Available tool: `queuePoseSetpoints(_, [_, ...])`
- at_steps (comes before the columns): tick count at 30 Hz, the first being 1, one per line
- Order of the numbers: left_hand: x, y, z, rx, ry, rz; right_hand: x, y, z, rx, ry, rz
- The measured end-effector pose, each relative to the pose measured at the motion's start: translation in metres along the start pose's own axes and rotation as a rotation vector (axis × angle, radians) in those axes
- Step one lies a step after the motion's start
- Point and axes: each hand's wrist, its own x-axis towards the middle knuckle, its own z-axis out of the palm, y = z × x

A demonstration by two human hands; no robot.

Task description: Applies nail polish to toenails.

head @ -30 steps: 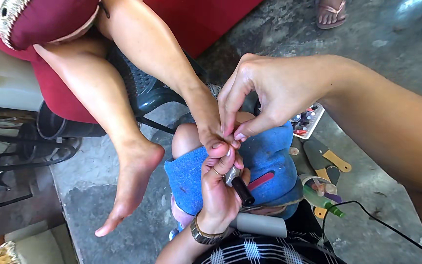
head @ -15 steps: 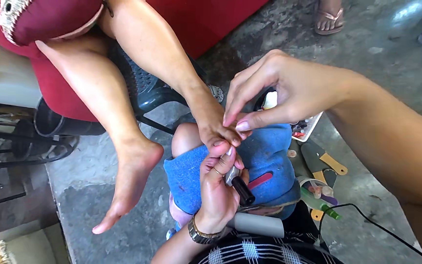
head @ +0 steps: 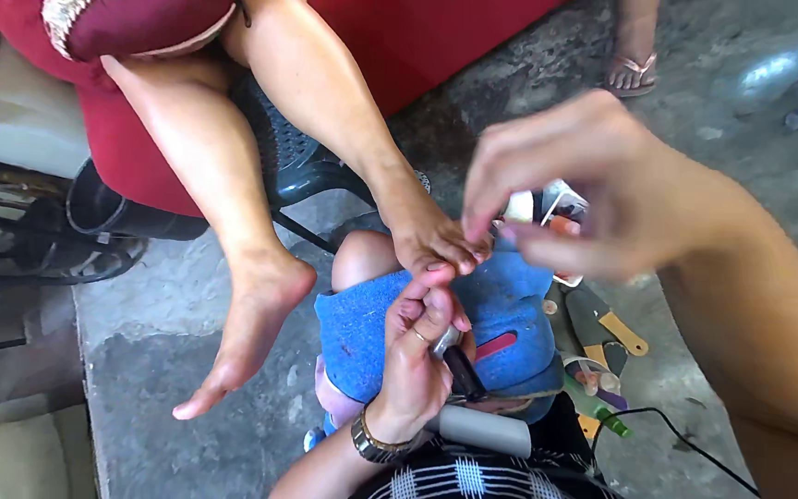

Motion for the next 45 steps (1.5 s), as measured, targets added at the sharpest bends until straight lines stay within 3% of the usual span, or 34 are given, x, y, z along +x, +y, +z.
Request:
queuePoseSetpoints(4, [0.002,0.009,0.011,-0.042,0.1,-0.068,-0.026,-0.047,0.041,-0.013,-0.023,-0.006])
queuePoseSetpoints(10, [0.003,0.005,0.015,0.063,0.211,-0.074,-0.044,-0.061,0.097,-0.21,0.23,-0.007])
queuePoseSetpoints(18, [0.002,-0.013,-0.012,0.227,0.1,0.091,-0.066,-0.066,0.142,-0.273,0.49,0.197])
queuePoseSetpoints(26, [0.005,-0.015,-0.019,0.283,0.026,0.125,-0.081,-0.072,0.156,-0.184,0.662,0.257])
queuePoseSetpoints(45, [0.015,-0.017,-0.043,0.278,-0.111,0.146,-0.052,-0.057,0.14,-0.284,0.68,0.268])
